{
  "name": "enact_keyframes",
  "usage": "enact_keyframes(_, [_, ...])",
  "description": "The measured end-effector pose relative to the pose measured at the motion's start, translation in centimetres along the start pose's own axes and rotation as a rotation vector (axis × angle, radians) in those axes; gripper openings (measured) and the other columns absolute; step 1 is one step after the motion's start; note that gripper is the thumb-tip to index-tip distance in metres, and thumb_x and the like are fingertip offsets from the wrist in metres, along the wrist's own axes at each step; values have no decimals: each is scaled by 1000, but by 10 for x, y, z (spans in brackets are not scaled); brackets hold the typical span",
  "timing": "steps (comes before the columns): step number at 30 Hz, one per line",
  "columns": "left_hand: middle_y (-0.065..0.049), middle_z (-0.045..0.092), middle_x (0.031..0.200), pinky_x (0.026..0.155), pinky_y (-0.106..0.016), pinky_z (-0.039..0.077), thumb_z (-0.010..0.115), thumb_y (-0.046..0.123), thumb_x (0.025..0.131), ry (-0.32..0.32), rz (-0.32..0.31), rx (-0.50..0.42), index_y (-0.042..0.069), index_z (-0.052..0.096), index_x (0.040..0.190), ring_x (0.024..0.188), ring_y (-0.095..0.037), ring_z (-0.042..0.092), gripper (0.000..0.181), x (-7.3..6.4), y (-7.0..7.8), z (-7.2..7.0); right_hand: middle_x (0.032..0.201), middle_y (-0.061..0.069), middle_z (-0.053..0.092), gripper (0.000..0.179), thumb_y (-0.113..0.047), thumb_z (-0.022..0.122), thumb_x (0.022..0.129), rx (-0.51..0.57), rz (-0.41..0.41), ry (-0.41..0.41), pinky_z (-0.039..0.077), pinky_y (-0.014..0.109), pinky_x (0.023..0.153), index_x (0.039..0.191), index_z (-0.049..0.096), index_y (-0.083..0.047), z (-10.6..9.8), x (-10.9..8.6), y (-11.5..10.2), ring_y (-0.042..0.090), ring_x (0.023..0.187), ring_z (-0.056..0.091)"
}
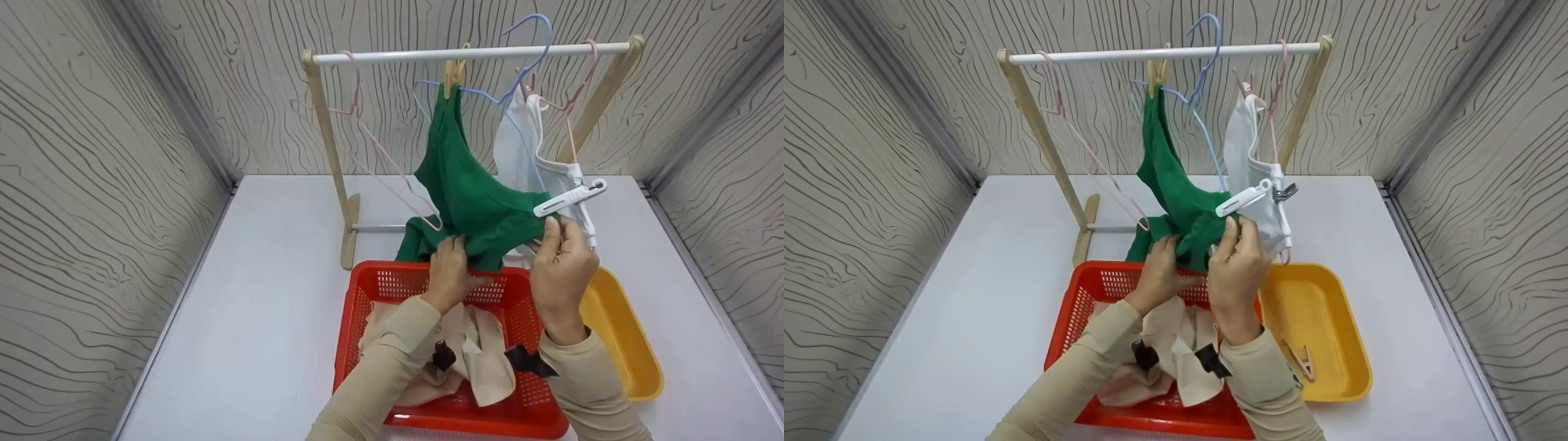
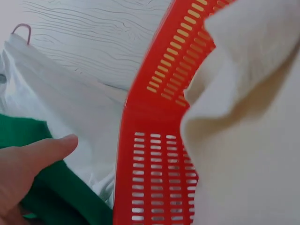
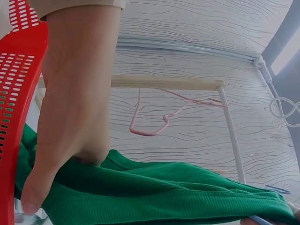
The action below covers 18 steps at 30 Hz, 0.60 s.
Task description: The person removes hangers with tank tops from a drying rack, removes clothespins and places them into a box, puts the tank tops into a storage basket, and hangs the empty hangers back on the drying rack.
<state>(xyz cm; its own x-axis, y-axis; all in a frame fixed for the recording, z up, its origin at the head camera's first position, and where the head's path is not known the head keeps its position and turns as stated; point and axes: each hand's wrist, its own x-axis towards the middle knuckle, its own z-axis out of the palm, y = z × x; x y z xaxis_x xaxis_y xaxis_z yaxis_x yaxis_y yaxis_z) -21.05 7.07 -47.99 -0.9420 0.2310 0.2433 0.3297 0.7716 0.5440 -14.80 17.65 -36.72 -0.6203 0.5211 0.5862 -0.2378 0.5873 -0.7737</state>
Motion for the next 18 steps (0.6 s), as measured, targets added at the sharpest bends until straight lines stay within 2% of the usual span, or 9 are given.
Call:
enact_keyframes(3, [-11, 59, 127, 100, -41, 49, 81, 35, 76, 59, -8, 41, 3, 50, 129, 116, -25, 55, 69, 2, 3, 5, 90, 24, 73, 23, -9, 54, 97, 2, -2, 3, 45, 0, 72, 98, 64, 12, -1, 0, 0, 30, 87, 73])
enact_keyframes(8, [-8, 69, 103, 82, -38, 53, 77, 22, 79, 182, -29, 111, 5, 66, 108, 95, -23, 62, 35, 8, 1, 10, 88, 24, 72, 22, -7, 54, 97, -7, 0, 8, 44, 0, 73, 98, 64, 13, -4, -1, 0, 36, 88, 71])
enact_keyframes(13, [-9, 71, 95, 77, -39, 54, 73, 13, 79, 178, -52, 99, 5, 70, 97, 91, -24, 64, 20, 14, -4, 10, 89, 26, 71, 22, -6, 53, 97, -9, 10, 6, 43, -1, 73, 99, 63, 14, -7, -1, 1, 35, 87, 70])
enact_keyframes(16, [-10, 72, 95, 80, -42, 54, 72, 10, 79, 164, -82, 86, 6, 69, 96, 92, -26, 65, 19, 17, -9, 8, 89, 28, 70, 23, -7, 53, 97, 3, 9, 3, 43, -1, 72, 99, 62, 15, -9, -1, 3, 6, 79, 70])
enact_keyframes(18, [-10, 72, 93, 79, -42, 55, 73, 10, 79, 170, -93, 83, 6, 68, 96, 89, -26, 66, 19, 19, -13, 7, 88, 30, 69, 24, -7, 53, 97, 15, 7, 4, 42, -1, 70, 99, 62, 16, -10, -2, 5, -13, 76, 61])
